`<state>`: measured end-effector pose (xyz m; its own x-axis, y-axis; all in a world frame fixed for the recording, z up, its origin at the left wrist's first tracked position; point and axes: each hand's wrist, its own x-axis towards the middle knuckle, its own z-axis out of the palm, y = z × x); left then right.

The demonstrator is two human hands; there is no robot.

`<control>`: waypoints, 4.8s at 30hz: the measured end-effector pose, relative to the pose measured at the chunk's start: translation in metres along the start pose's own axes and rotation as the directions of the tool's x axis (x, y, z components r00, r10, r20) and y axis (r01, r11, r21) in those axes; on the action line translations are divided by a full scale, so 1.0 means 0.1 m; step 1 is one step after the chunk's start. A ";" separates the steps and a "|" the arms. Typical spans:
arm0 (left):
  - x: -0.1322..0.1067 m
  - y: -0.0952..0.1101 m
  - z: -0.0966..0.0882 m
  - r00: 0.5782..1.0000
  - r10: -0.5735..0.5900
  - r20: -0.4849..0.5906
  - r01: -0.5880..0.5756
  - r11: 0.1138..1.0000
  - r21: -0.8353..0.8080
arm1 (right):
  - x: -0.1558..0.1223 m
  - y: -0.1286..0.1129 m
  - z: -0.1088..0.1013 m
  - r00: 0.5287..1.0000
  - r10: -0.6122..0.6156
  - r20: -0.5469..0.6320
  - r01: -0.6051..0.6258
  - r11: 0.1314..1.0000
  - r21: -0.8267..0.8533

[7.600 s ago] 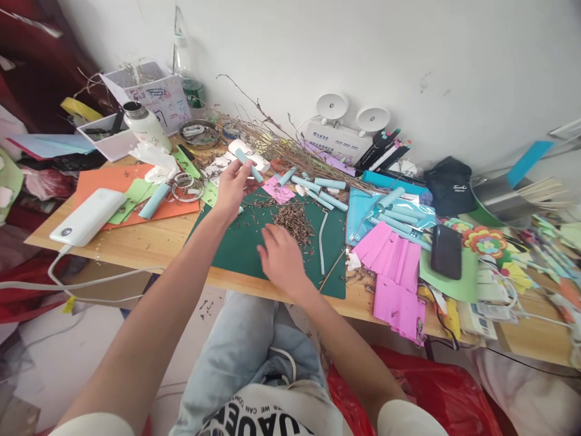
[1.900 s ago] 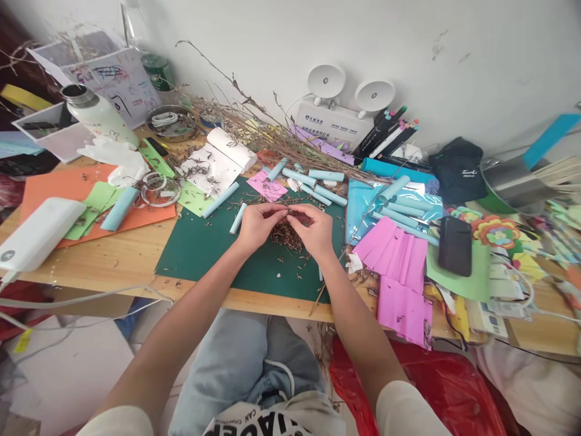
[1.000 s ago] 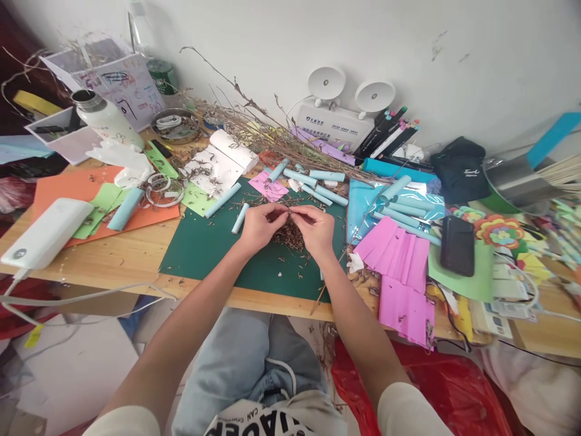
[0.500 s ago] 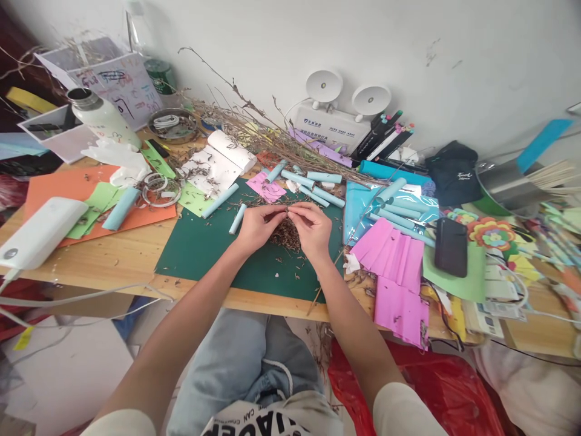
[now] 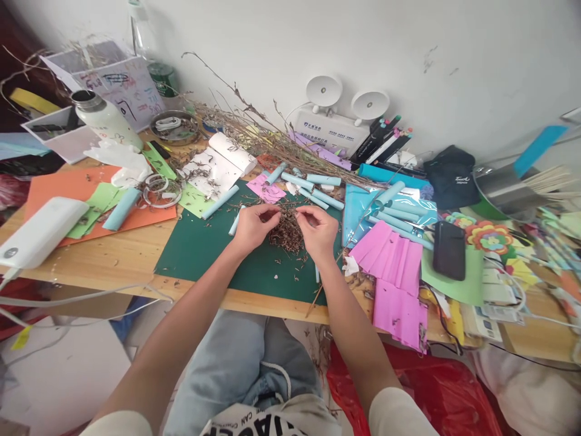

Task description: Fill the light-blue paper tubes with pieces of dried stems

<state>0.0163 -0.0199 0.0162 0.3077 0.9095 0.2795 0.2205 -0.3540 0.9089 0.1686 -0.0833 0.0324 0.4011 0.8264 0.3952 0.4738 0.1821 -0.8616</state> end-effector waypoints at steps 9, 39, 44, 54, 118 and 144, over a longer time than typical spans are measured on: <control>0.02 -0.13 -0.04 0.966 0.227 0.122 -0.252 0.928 0.274 | 0.03 0.03 -0.05 0.954 -0.102 0.280 0.171 0.957 -0.234; -0.03 0.02 -0.01 0.994 0.059 0.092 -0.057 0.998 -0.020 | -0.05 0.06 0.04 0.990 0.120 0.073 -0.129 0.982 0.135; -0.02 0.03 -0.01 0.996 0.046 0.078 -0.045 0.999 -0.018 | -0.04 0.04 0.01 0.998 0.063 0.029 -0.064 0.996 0.061; -0.03 -0.03 0.01 0.992 0.057 0.111 -0.043 0.992 -0.120 | -0.05 0.03 0.02 0.985 -0.103 0.138 0.111 0.992 -0.054; -0.09 0.02 0.04 0.923 0.370 0.107 -0.383 0.914 0.138 | -0.13 0.08 0.13 1.000 -0.018 -0.002 0.017 0.983 -0.180; -0.01 -0.04 -0.03 0.938 0.346 0.035 -0.347 0.925 0.155 | -0.12 0.02 0.13 0.994 0.085 0.073 -0.089 0.994 0.067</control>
<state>0.0122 -0.0184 0.0138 0.3975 0.7227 0.5654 0.2406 -0.6767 0.6958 0.1547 -0.0861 0.0219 0.3810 0.8757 0.2965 0.3823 0.1428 -0.9129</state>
